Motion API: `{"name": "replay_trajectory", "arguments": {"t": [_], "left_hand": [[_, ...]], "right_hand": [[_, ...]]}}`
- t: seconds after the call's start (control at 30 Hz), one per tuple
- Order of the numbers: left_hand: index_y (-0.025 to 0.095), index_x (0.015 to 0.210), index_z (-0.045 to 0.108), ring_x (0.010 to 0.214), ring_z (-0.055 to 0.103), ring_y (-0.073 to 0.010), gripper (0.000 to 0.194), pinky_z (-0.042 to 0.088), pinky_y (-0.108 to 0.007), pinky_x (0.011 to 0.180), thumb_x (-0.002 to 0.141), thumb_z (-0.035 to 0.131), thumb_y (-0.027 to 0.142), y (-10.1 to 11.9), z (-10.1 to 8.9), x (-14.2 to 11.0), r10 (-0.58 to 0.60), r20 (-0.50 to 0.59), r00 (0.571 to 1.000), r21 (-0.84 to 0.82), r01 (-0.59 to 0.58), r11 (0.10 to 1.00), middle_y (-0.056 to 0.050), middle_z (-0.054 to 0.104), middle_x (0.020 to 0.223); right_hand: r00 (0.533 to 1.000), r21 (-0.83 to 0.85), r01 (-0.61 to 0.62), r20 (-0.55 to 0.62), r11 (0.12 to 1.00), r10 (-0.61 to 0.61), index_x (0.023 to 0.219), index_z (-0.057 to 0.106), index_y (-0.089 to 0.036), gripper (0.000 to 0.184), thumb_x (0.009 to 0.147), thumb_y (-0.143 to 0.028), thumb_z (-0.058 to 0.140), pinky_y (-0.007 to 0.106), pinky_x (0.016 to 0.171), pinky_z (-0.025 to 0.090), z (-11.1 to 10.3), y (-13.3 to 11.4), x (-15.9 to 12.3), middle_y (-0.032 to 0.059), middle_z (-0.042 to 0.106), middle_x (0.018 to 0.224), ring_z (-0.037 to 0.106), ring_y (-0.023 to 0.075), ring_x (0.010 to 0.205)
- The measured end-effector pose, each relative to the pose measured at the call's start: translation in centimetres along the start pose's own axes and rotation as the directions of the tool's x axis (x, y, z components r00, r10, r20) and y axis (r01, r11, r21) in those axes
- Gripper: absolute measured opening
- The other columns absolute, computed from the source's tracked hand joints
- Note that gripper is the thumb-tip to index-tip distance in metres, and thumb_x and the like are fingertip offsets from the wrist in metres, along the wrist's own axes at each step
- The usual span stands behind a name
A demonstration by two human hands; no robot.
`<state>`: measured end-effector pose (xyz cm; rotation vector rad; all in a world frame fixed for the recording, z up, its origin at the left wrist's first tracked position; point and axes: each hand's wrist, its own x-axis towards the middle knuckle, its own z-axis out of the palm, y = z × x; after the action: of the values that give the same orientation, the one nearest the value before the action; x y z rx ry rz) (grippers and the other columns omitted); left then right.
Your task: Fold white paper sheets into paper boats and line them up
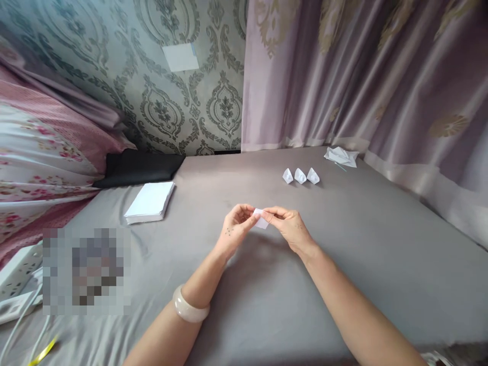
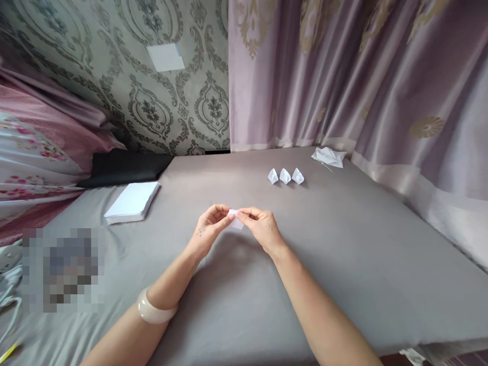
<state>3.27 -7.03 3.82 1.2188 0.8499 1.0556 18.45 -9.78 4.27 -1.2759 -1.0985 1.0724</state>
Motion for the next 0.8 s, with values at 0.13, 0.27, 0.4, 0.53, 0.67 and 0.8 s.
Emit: {"name": "replay_trajectory", "arguments": {"t": [0.13,0.27,0.4,0.53,0.67,0.8], "left_hand": [[0.014,0.082,0.063,0.072,0.056,-0.0109,0.03,0.044,-0.024,0.072,0.069,0.078,0.036,-0.4,0.8,-0.3,-0.078,0.04,0.996,-0.112,0.082,0.99,0.0,0.063,0.075],[0.014,0.08,0.065,0.071,0.057,-0.0123,0.024,0.044,-0.026,0.073,0.075,0.072,0.037,-1.0,0.5,0.0,-0.016,-0.046,0.999,-0.03,0.015,0.999,-0.001,0.065,0.074],[0.017,0.084,0.066,0.078,0.059,-0.0167,0.017,0.044,-0.03,0.075,0.087,0.058,0.032,-0.8,-1.1,0.2,0.303,0.017,0.953,0.548,-0.263,0.794,-0.005,0.067,0.082],[0.019,0.101,0.064,0.09,0.058,-0.0197,0.024,0.04,-0.034,0.081,0.096,0.041,0.023,-0.6,-2.3,0.2,0.434,0.409,0.803,0.839,-0.518,0.167,-0.009,0.068,0.101],[0.019,0.105,0.061,0.091,0.057,-0.0192,0.026,0.038,-0.033,0.081,0.098,0.036,0.019,-1.2,-2.4,0.4,0.369,0.527,0.765,0.84,-0.535,-0.089,-0.008,0.067,0.104],[0.019,0.105,0.061,0.091,0.056,-0.0191,0.025,0.036,-0.033,0.081,0.098,0.036,0.019,-1.8,-2.5,0.9,0.375,0.523,0.765,0.848,-0.509,-0.145,-0.008,0.066,0.104]], "right_hand": [[0.972,0.366,-0.179,-0.075,0.913,0.221,0.08,0.074,-0.021,0.031,0.057,-0.041,0.082,0.03,0.077,0.045,1.0,0.2,-0.1,0.0016,0.073,0.083,0.062,0.0161,0.081],[0.972,0.366,-0.196,-0.051,0.91,0.23,0.084,0.07,-0.019,0.032,0.063,-0.043,0.078,0.028,0.074,0.045,1.5,1.3,-0.1,0.0018,0.071,0.085,0.062,0.0144,0.079],[0.994,-0.098,0.086,-0.063,0.991,-0.093,0.099,0.065,-0.019,0.031,0.074,-0.035,0.072,0.034,0.082,0.046,0.8,2.1,0.2,0.0056,0.069,0.094,0.062,0.019,0.088],[0.869,-0.617,0.427,0.077,0.661,-0.489,0.11,0.064,-0.023,0.025,0.086,-0.019,0.058,0.035,0.09,0.042,0.1,1.9,0.0,0.0069,0.065,0.104,0.056,0.0203,0.099],[0.814,-0.831,0.453,0.238,0.323,-0.53,0.097,0.069,-0.023,0.026,0.095,-0.017,0.044,0.032,0.082,0.04,0.1,1.8,-0.5,0.0061,0.066,0.091,0.054,0.019,0.087],[0.792,-0.89,0.436,0.31,0.131,-0.526,0.099,0.068,-0.021,0.03,0.098,-0.016,0.038,0.032,0.078,0.035,0.4,2.0,-0.5,0.0061,0.066,0.091,0.051,0.0188,0.085]]}}
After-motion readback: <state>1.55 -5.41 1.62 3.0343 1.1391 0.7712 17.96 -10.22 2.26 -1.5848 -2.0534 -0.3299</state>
